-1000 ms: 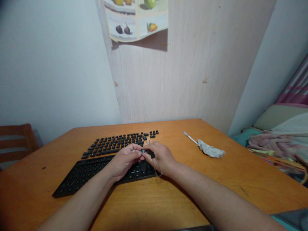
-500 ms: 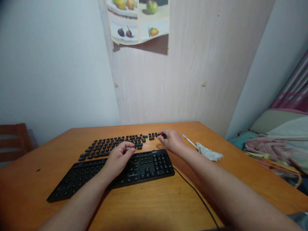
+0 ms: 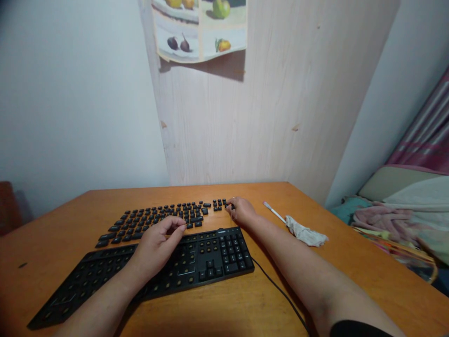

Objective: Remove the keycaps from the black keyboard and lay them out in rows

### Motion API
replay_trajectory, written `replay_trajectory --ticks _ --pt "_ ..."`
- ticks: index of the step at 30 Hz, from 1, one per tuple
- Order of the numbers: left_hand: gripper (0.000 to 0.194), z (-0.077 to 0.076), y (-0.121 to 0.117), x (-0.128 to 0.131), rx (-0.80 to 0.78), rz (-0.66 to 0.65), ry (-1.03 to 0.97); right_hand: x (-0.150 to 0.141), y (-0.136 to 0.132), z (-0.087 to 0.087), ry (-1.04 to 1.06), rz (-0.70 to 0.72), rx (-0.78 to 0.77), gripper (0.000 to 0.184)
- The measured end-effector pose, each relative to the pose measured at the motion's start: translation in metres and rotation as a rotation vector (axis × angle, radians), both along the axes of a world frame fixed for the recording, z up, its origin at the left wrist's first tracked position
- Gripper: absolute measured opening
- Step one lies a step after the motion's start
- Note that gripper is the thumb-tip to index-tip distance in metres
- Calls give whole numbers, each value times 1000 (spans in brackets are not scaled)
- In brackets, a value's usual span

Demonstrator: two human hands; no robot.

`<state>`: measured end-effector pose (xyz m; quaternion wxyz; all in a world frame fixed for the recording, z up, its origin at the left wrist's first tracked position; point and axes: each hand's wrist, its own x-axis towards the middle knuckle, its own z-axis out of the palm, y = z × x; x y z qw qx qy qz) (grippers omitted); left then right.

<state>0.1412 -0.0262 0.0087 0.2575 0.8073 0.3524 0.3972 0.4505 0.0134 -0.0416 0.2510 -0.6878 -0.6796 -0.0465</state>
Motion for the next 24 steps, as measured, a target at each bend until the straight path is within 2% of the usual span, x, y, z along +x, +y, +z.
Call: replay_trajectory --ticks 7,17,24 --pt "15 -3 1 -1 12 3 42 1 11 -5 -14 23 -36 28" --pt "17 2 -3 0 26 -23 132 -2 9 -7 -26 28 -43 28" --pt "18 -2 -1 1 22 -25 182 -1 10 -8 -29 27 -54 28"
